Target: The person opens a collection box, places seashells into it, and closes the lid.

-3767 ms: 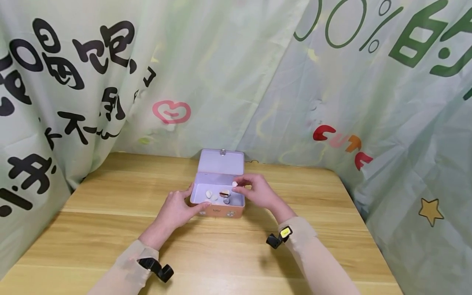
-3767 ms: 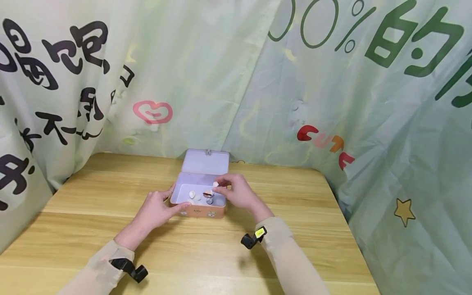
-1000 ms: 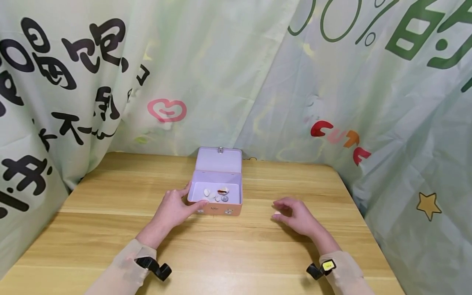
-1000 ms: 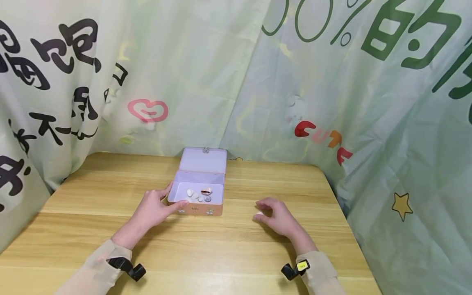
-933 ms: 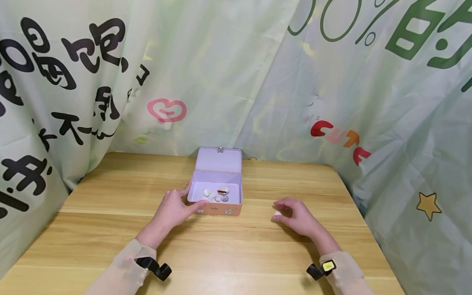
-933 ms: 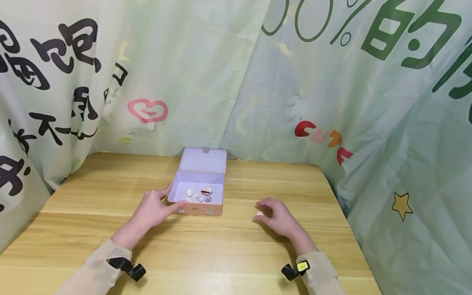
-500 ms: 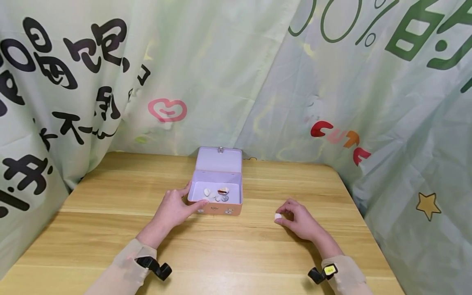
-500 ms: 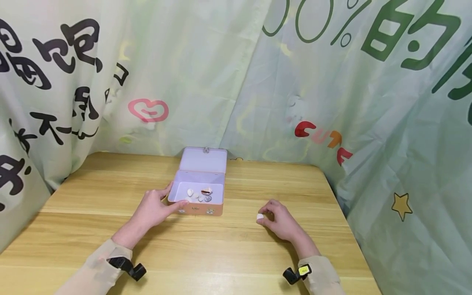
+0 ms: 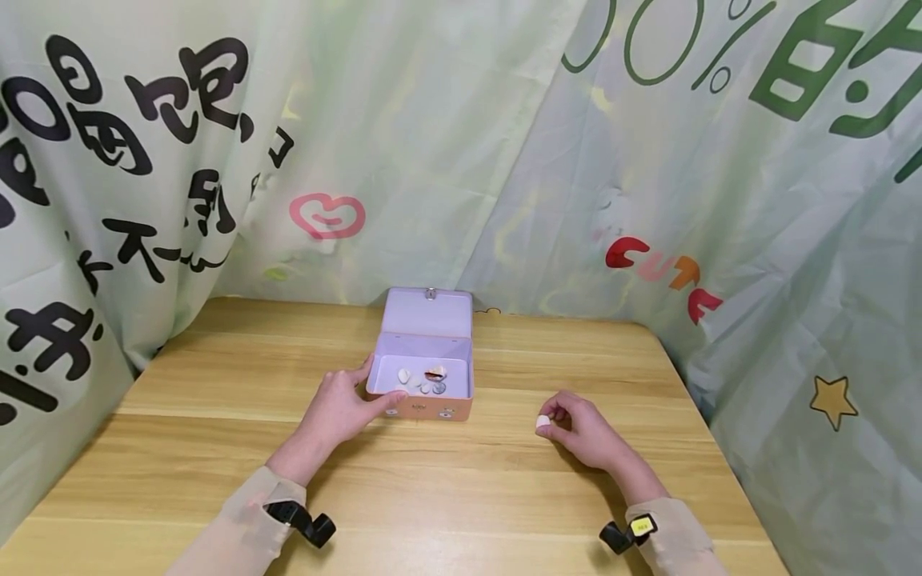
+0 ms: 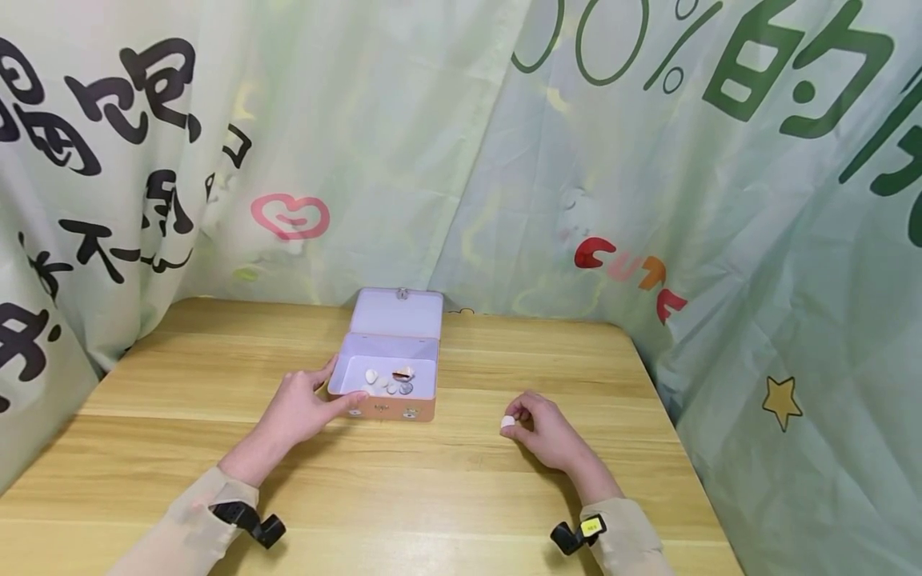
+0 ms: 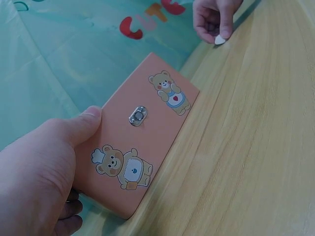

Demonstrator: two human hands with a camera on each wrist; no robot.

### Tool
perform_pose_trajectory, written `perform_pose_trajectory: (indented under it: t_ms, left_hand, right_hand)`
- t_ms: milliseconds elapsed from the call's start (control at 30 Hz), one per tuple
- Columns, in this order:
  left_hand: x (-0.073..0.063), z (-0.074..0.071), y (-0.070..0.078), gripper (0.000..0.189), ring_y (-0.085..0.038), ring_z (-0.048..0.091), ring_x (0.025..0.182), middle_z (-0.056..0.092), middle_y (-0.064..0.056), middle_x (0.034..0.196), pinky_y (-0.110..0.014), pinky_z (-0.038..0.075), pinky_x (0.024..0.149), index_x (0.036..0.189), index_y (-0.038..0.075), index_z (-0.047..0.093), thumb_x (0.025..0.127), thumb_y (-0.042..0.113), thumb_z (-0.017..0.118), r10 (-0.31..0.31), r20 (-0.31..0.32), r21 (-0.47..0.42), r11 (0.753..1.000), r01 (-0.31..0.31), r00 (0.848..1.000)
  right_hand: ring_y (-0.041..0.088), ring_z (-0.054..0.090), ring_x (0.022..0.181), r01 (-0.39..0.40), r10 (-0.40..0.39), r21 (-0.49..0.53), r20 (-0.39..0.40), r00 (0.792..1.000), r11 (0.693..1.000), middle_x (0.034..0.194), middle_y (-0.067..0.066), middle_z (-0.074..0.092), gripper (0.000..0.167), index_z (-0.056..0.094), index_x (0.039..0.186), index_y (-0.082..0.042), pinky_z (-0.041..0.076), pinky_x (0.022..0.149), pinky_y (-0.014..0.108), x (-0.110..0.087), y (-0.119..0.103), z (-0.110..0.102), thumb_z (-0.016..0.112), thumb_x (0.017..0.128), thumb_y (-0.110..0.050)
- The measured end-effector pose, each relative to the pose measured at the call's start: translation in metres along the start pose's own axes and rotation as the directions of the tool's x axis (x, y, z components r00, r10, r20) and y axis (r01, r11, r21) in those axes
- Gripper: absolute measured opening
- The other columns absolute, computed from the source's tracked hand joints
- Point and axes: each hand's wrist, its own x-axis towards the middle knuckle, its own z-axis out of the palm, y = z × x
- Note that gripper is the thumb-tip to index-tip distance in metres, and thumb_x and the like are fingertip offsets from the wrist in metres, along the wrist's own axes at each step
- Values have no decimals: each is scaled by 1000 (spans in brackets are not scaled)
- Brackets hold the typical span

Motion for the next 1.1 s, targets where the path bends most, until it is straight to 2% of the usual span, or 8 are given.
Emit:
perform_pose_trajectory:
  t_ms: [267, 633, 767, 967, 1100]
  left_hand:
    - [0, 0, 1, 98, -9, 30, 39, 53, -2, 50, -27, 34, 39, 154, -5, 47, 86, 54, 87, -7, 9, 10, 1000, 7, 1000]
    - [-1, -1, 1, 98, -9, 31, 40, 54, -3, 52, -27, 34, 39, 154, -5, 47, 86, 53, 87, -13, 9, 5, 1000, 13, 1000]
    - [-1, -2, 1, 99, -9, 31, 40, 55, -3, 57, -26, 32, 40, 154, -5, 47, 85, 53, 88, -3, 3, -2, 1000, 3, 1000]
    - [-1, -1, 0, 98, -10, 31, 42, 65, -13, 71, -28, 34, 42, 154, -5, 48, 85, 52, 88, 0, 0, -14, 1000, 0, 1000]
    - [-1, -1, 0, 99, -10, 31, 41, 64, -11, 69, -27, 33, 41, 154, -5, 47, 85, 52, 88, -6, 1, -16, 1000, 6, 1000]
  right_hand:
    - [12, 56, 86, 59, -59, -7, 2, 998, 998, 95, -5, 60, 13, 73, 104, -11, 50, 76, 29, 0, 2, 2, 81, 95, -10]
    - [10, 60, 84, 55, -53, 27, -58, 997, 998, 93, -9, 63, 13, 70, 105, -12, 53, 75, 29, 5, -3, -1, 80, 96, -11]
    - [12, 61, 87, 66, -64, 31, -67, 996, 997, 94, -8, 64, 12, 71, 106, -11, 55, 79, 32, 11, -8, -4, 79, 97, -11]
    - [13, 63, 88, 115, -110, 56, -87, 990, 992, 95, -7, 66, 11, 72, 104, -10, 56, 81, 34, 25, -19, -8, 80, 97, -12]
    - [14, 63, 89, 107, -101, 76, -77, 992, 991, 96, -6, 66, 9, 72, 105, -12, 56, 82, 35, 36, -29, -11, 78, 99, -15]
